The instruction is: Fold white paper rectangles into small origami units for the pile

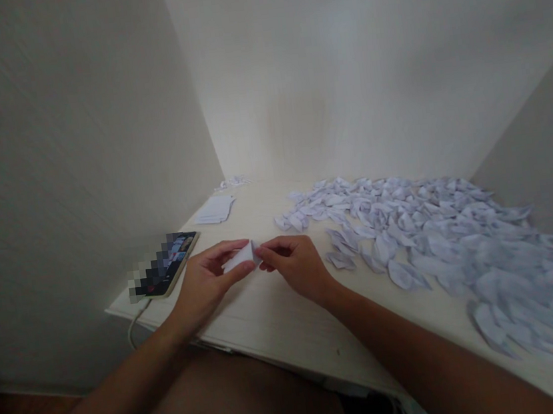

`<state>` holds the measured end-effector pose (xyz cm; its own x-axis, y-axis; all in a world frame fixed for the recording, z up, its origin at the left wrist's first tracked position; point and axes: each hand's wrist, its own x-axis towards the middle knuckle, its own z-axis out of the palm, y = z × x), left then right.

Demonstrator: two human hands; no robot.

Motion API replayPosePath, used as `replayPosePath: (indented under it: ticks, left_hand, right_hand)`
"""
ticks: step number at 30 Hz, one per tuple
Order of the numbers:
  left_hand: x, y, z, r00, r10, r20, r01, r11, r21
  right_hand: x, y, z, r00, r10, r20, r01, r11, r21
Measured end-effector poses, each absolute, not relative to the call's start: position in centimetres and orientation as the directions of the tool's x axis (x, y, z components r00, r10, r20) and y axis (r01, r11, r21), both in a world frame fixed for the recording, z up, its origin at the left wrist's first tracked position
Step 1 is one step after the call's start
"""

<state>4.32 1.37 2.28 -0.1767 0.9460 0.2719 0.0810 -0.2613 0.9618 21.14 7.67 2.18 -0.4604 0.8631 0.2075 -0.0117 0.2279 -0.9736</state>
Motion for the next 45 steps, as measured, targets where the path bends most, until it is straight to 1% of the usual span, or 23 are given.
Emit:
replayPosePath:
  ticks: [2,5,8,11,14,16,18,20,22,24,28,32,37,41,45]
  left_hand:
    - [4.38,1.34,2.41,-0.199,0.947,0.251,0.027,-0.251,0.968]
    - [4.42,1.37,2.54,-0.206,0.967,0.152,-0.158,-0.186,0.970]
    - [4.38,1.51,2.62,-0.173,0.984,0.051,-0.349,-0.110,0.931]
    - [4.23,1.71,2.76,-0.154,0.988,-0.021,-0.491,-0.058,0.869]
    - [3.96,1.85,2.86,-0.103,0.990,-0.096,-0.578,0.019,0.816]
    - [3.76,1.87,2.83,-0.049,0.989,-0.142,-0.591,0.086,0.802]
    - [3.63,1.80,2.72,0.002,0.985,-0.172,-0.577,0.141,0.804]
    - [3.62,1.67,2.55,0.044,0.985,-0.169,-0.535,0.166,0.829]
    - [3.75,1.56,2.35,0.077,0.987,-0.141,-0.468,0.161,0.869]
    - [3.94,1.49,2.13,0.082,0.992,-0.092,-0.400,0.118,0.909]
    - [4.21,1.45,1.87,-0.042,0.999,0.003,-0.274,-0.014,0.962]
    - [4.20,1.30,2.15,-0.152,0.987,0.056,-0.142,-0.078,0.987]
    - [4.00,1.29,2.17,-0.161,0.981,0.109,-0.037,-0.116,0.993]
    - [3.90,1.36,2.03,-0.130,0.984,0.119,-0.038,-0.124,0.992]
    - [3.89,1.33,2.27,-0.156,0.980,0.123,-0.012,-0.126,0.992]
  right_hand:
    - [21.07,7.60,2.22,-0.479,0.854,0.203,-0.054,0.201,-0.978]
    - [21.03,7.53,2.21,-0.474,0.859,0.194,-0.092,0.171,-0.981]
    - [21.09,7.54,2.16,-0.454,0.873,0.178,-0.084,0.157,-0.984]
    - [21.16,7.62,2.08,-0.439,0.884,0.162,-0.074,0.144,-0.987]
    - [21.17,7.71,2.00,-0.436,0.886,0.157,-0.065,0.143,-0.988]
    - [21.18,7.76,1.98,-0.436,0.886,0.160,-0.052,0.153,-0.987]
    - [21.20,7.78,2.02,-0.436,0.886,0.160,-0.031,0.162,-0.986]
    - [21.22,7.77,2.11,-0.435,0.886,0.159,-0.013,0.171,-0.985]
    - [21.22,7.73,2.18,-0.444,0.882,0.159,0.000,0.177,-0.984]
    - [21.17,7.67,2.18,-0.468,0.869,0.159,-0.009,0.175,-0.984]
    - [20.99,7.55,2.06,-0.531,0.832,0.160,-0.093,0.130,-0.987]
    - [20.95,7.39,2.11,-0.574,0.801,0.170,-0.138,0.110,-0.984]
    - [21.04,7.33,2.17,-0.565,0.798,0.209,-0.110,0.178,-0.978]
    - [21.05,7.34,2.08,-0.524,0.818,0.240,-0.081,0.232,-0.969]
    - [20.96,7.17,1.92,-0.485,0.833,0.267,-0.072,0.266,-0.961]
